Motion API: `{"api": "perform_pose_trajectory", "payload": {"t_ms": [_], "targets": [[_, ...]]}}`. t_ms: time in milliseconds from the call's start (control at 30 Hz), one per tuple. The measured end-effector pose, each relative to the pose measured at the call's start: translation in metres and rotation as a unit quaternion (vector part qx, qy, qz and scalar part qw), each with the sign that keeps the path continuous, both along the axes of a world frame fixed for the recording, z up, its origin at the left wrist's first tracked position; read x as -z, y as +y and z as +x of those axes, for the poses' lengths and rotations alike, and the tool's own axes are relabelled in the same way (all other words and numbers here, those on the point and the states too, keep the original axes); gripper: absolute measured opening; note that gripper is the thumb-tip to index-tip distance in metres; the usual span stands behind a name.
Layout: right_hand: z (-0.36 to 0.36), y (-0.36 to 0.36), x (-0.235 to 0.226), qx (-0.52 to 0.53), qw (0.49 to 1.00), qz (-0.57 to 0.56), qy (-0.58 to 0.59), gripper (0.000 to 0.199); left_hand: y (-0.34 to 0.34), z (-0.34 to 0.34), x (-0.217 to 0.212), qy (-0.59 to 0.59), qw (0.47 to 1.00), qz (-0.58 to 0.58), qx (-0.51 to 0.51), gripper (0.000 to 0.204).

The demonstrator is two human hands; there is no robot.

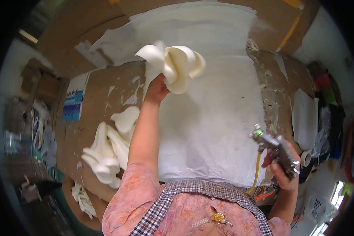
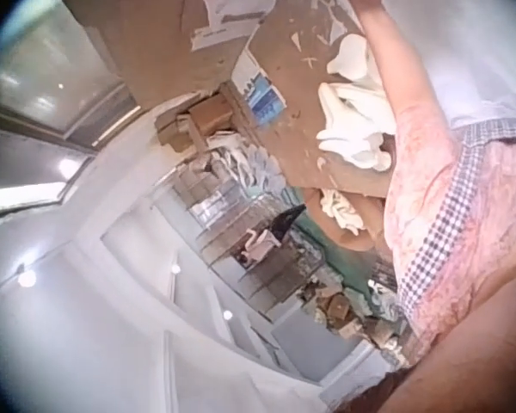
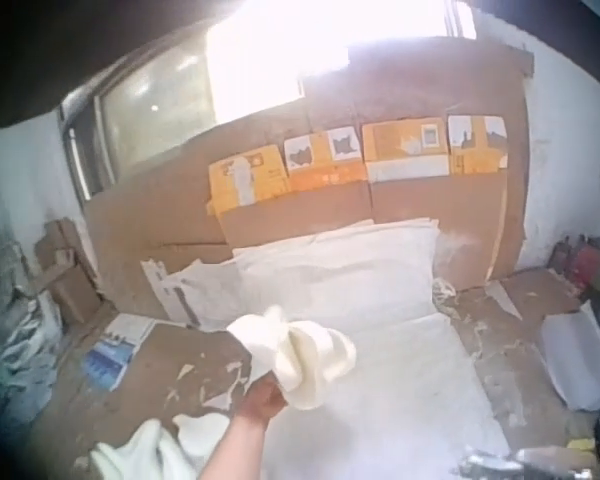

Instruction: Sorting foam components and applying spray adhesive at a workbench.

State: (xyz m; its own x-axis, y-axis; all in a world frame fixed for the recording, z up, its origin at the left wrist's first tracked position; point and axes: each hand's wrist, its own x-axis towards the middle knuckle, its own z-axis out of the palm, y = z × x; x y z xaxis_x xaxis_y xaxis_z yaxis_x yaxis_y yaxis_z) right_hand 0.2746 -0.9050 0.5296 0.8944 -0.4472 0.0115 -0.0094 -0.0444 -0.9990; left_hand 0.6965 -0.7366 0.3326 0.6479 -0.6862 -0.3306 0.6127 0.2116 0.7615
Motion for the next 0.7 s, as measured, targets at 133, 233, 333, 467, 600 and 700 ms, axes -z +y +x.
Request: {"api": "perform_pose_trajectory", "payload": {"t_ms": [133,233,333,467,600,700], "targets": [[0.004,-0.018,0.036,0.012,0.993,-0.121,0.005,0.048,0.069,-0.054,0.000,-0.039,0.993,0.034,-0.102,0.038],[0.010,-0.054,0.123,0.079,0.911,-0.372,0.156,0.051,0.130,-0.114,-0.033,-0.086,0.975,0.078,-0.187,0.039],[0.031,-0.078,0.220,0.026,0.881,-0.429,0.196,0.053,0.228,-0.184,-0.068,-0.200,0.915,0.215,-0.276,0.038],[0.077,-0.053,0.264,-0.051,0.793,-0.604,0.058,0.056,0.365,-0.288,-0.085,-0.162,0.825,0.203,-0.502,0.035],[0.184,0.039,0.289,-0.197,0.961,-0.141,0.131,0.060,0.455,-0.364,-0.097,-0.123,0.696,0.241,-0.665,0.053],[0.243,0.116,0.292,-0.226,0.956,0.043,0.181,0.068,0.487,-0.402,-0.086,-0.089,0.635,0.300,-0.706,0.045]]}}
